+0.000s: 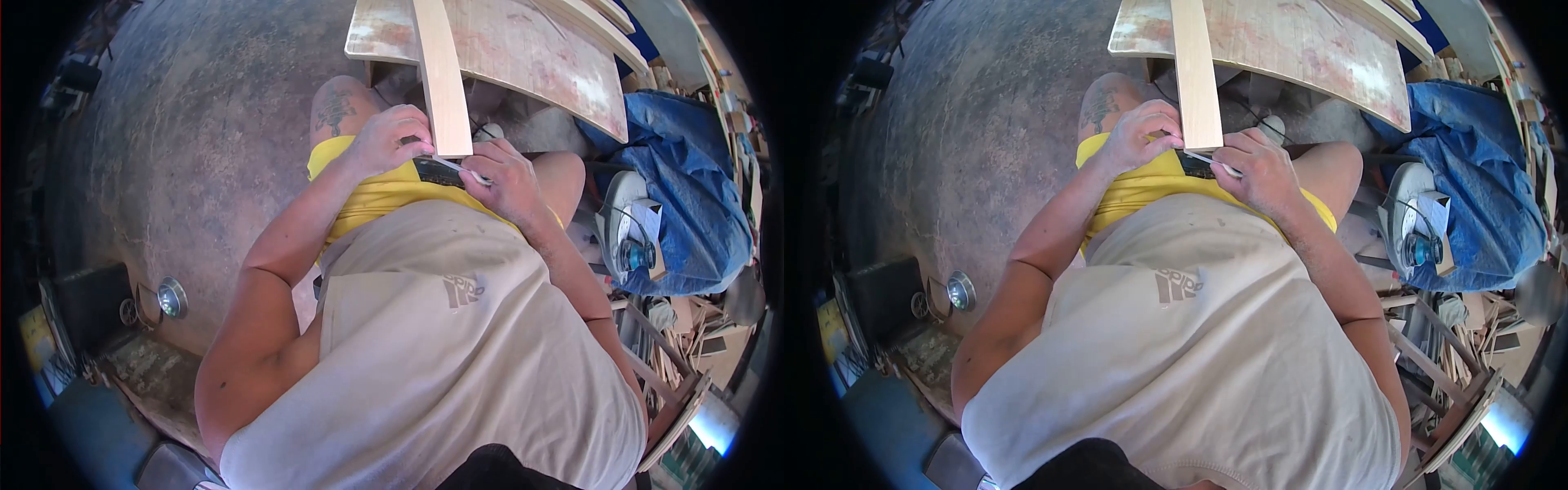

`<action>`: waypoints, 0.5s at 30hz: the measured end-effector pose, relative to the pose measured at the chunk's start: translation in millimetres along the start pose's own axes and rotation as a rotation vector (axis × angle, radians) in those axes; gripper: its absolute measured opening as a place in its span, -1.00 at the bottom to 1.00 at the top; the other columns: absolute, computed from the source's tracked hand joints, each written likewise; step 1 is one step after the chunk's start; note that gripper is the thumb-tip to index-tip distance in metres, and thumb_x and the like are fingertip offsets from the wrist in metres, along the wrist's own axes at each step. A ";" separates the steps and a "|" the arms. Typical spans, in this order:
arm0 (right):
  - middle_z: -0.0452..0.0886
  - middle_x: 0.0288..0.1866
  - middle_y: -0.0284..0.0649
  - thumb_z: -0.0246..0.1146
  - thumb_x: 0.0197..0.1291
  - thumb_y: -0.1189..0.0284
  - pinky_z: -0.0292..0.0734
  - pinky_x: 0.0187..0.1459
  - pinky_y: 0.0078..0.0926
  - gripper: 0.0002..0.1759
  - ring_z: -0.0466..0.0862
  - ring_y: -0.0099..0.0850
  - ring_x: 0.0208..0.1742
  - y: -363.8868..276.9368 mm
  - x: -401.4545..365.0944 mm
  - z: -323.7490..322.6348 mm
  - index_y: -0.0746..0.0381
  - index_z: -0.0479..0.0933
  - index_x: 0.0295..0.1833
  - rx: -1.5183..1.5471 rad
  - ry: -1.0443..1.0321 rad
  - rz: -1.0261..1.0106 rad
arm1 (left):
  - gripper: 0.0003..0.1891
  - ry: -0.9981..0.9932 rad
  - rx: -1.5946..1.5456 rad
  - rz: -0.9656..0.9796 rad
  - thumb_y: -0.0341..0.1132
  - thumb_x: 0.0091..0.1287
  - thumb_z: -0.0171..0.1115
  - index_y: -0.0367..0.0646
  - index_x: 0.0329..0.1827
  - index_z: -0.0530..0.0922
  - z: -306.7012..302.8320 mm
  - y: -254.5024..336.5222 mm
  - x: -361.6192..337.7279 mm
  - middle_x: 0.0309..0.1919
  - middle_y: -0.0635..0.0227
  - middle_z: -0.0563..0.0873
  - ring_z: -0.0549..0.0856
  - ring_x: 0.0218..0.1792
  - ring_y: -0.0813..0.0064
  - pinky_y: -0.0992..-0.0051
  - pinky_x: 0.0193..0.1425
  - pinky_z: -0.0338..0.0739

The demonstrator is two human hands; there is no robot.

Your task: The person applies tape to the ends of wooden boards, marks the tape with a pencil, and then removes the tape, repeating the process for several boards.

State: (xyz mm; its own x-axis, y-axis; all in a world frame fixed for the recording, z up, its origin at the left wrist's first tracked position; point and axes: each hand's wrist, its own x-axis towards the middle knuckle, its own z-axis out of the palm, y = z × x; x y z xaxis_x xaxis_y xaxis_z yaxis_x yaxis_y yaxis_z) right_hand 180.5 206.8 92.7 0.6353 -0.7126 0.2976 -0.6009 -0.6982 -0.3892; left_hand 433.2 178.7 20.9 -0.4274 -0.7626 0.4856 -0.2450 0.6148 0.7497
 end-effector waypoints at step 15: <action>0.64 -0.20 -0.31 0.42 0.01 0.48 0.64 -0.16 -0.28 -0.89 0.63 -0.27 -0.15 1.5 1.7 -0.4 0.16 0.64 -0.30 0.014 -0.012 -0.014 | -0.84 -0.039 0.082 0.099 -0.19 0.27 0.36 -0.07 -0.32 0.64 -1.2 -5.9 7.3 -0.29 0.36 0.68 0.68 -0.18 0.24 0.30 -0.13 0.59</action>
State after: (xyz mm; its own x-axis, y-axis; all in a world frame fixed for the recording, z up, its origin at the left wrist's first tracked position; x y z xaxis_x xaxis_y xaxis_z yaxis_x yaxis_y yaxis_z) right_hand 180.5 204.6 92.9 0.6492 -0.7021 0.2924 -0.5852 -0.7067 -0.3977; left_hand 432.6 169.3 20.6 -0.4856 -0.6902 0.5364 -0.2694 0.7019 0.6593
